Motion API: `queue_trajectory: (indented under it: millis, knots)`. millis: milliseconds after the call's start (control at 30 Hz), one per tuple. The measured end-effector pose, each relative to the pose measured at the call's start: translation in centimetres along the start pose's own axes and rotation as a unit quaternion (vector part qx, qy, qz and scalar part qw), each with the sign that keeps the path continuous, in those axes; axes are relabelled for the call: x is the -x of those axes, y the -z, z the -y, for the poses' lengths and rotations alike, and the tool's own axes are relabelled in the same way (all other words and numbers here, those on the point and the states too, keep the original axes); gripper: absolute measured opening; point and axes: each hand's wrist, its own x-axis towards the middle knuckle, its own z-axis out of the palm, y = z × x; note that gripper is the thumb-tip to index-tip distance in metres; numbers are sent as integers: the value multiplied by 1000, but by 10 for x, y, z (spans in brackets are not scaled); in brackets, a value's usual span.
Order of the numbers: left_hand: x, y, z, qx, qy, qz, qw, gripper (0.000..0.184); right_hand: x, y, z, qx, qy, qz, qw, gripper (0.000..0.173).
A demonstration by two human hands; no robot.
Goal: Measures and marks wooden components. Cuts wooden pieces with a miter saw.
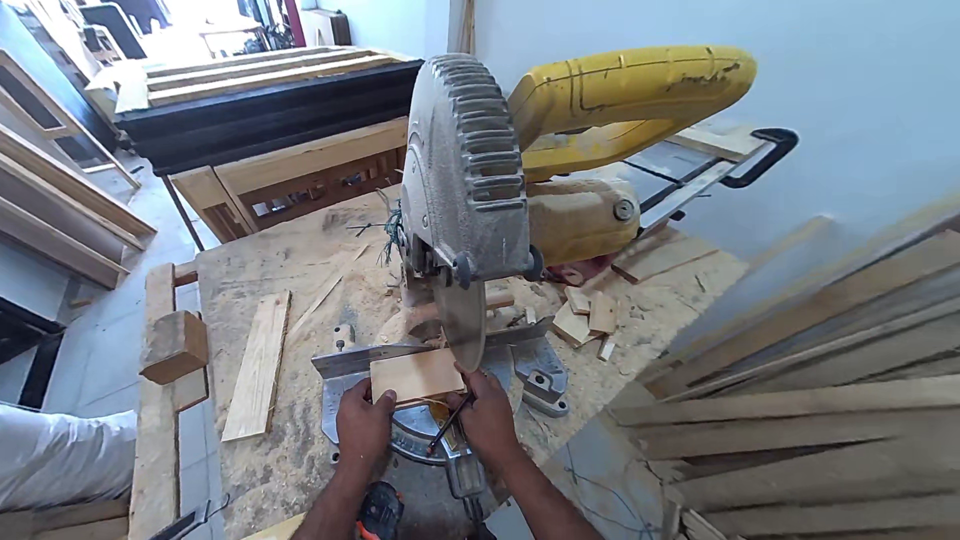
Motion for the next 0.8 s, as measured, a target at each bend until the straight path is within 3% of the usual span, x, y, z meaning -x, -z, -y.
queue_trajectory:
  millis: [267,333,433,567,800]
  knots:
    - [0,-17,0,-17,4,-57,998,42,4,6,-2,-32,10,7,999,54]
    - [2,-17,-2,-25,4,-62,998,44,8,10,-5,-81,-7,-18,997,58]
    - [3,-15,-4,-36,6,-61,997,45,18,18,6,-31,-57,-52,997,49]
    - [2,-7,-5,-45,18,-56,997,42,26,15,15,-18,-51,-23,998,40]
    - [-1,20,3,-40,27,-61,997,33,30,2,16,-68,-14,41,997,42]
